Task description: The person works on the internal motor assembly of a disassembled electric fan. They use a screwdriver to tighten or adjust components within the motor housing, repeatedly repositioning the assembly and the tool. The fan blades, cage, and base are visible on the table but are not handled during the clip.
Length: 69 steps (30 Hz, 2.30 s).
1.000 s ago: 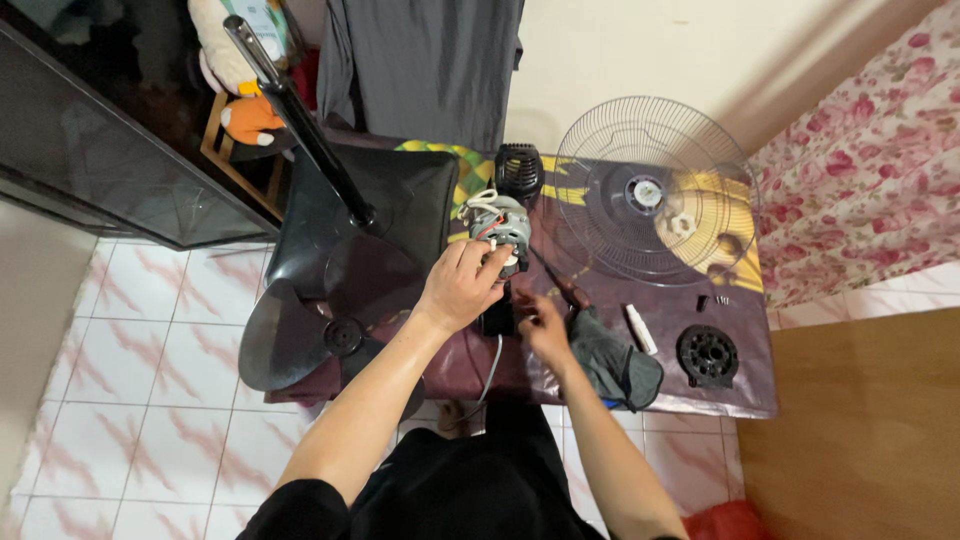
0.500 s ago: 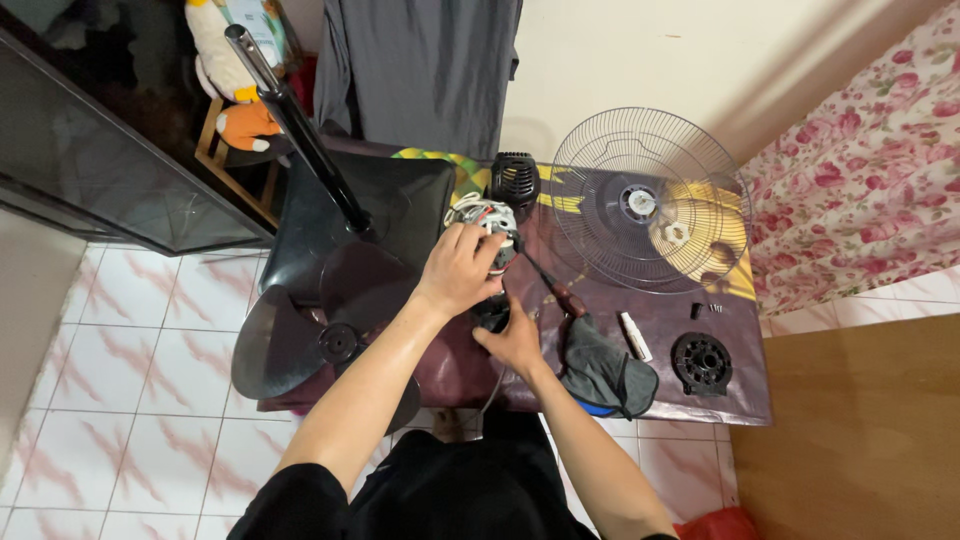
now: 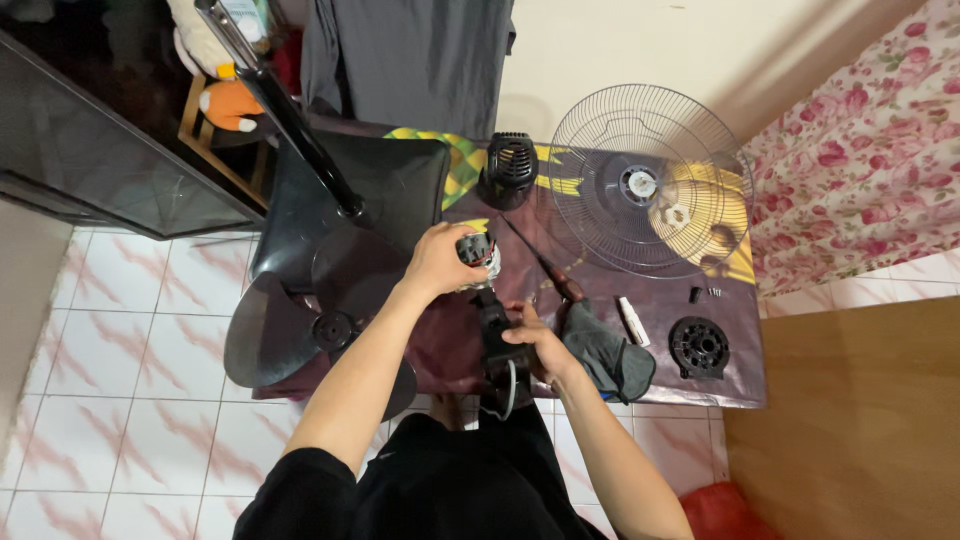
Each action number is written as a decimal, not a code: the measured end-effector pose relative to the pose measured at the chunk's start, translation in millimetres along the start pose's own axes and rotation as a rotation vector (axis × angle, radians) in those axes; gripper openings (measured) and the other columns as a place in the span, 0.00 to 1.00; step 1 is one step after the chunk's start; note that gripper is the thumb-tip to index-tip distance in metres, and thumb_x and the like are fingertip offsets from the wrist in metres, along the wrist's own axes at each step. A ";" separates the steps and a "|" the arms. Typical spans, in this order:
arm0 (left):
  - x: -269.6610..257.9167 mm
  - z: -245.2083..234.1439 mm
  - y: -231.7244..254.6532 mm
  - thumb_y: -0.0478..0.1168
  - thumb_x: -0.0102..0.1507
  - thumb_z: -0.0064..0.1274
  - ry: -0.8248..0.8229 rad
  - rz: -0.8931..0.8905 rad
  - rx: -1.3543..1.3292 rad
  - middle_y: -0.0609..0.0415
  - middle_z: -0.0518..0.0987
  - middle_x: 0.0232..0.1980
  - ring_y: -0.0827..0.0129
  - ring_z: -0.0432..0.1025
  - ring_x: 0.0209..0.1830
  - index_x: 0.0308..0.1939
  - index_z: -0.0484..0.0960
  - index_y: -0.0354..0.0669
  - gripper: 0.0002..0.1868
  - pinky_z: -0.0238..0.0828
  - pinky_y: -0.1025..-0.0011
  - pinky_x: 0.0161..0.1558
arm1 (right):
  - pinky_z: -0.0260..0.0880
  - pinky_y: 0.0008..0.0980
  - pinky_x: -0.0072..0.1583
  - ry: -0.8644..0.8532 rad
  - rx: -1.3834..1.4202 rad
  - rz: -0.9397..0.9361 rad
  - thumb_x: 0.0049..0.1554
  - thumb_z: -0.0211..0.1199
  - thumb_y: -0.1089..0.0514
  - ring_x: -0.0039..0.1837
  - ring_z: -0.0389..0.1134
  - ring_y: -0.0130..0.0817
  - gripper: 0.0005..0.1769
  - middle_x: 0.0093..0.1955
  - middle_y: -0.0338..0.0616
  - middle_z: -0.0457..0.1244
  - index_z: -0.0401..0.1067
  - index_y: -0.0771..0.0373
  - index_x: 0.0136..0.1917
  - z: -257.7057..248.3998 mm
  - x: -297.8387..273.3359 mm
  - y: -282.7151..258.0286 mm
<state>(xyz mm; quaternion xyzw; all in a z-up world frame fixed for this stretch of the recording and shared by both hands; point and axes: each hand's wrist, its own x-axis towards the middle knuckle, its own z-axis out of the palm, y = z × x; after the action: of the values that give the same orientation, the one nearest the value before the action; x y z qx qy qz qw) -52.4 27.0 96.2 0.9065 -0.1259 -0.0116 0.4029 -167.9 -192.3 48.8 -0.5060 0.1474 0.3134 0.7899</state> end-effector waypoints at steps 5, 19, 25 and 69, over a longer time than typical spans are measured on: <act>3.3 7.1 -13.9 0.50 0.42 0.72 0.025 0.009 -0.139 0.44 0.83 0.47 0.54 0.79 0.49 0.47 0.86 0.41 0.31 0.75 0.61 0.53 | 0.71 0.39 0.47 0.009 0.060 0.027 0.46 0.59 0.52 0.48 0.68 0.38 0.37 0.55 0.47 0.63 0.61 0.57 0.69 7.9 -11.1 -19.5; 4.9 29.3 -33.5 0.46 0.60 0.58 -0.211 -0.438 -0.511 0.52 0.86 0.43 0.68 0.79 0.39 0.58 0.83 0.45 0.23 0.74 0.67 0.43 | 0.70 0.33 0.45 0.145 0.164 0.090 0.48 0.58 0.44 0.42 0.69 0.35 0.30 0.45 0.44 0.67 0.70 0.61 0.61 -1.1 -9.5 -27.7; 3.8 56.4 -65.2 0.40 0.61 0.55 -0.147 -0.241 -0.603 0.53 0.86 0.51 0.72 0.79 0.48 0.60 0.82 0.42 0.22 0.72 0.73 0.52 | 0.71 0.33 0.47 0.011 0.197 0.009 0.51 0.56 0.47 0.45 0.70 0.35 0.30 0.48 0.46 0.66 0.69 0.63 0.63 -10.5 -3.2 -17.6; -46.1 19.9 -22.7 0.42 0.59 0.64 0.102 -0.094 -0.183 0.49 0.78 0.45 0.51 0.75 0.47 0.40 0.85 0.45 0.09 0.73 0.59 0.48 | 0.73 0.38 0.50 0.083 -0.074 0.061 0.52 0.58 0.45 0.49 0.69 0.38 0.36 0.51 0.48 0.64 0.59 0.60 0.70 46.8 3.7 -20.1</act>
<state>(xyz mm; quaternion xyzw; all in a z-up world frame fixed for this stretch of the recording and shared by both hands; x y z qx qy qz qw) -94.5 38.0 62.5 0.8702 -0.0612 0.0043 0.4888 -156.1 -155.2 81.7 -0.5428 0.1836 0.3212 0.7540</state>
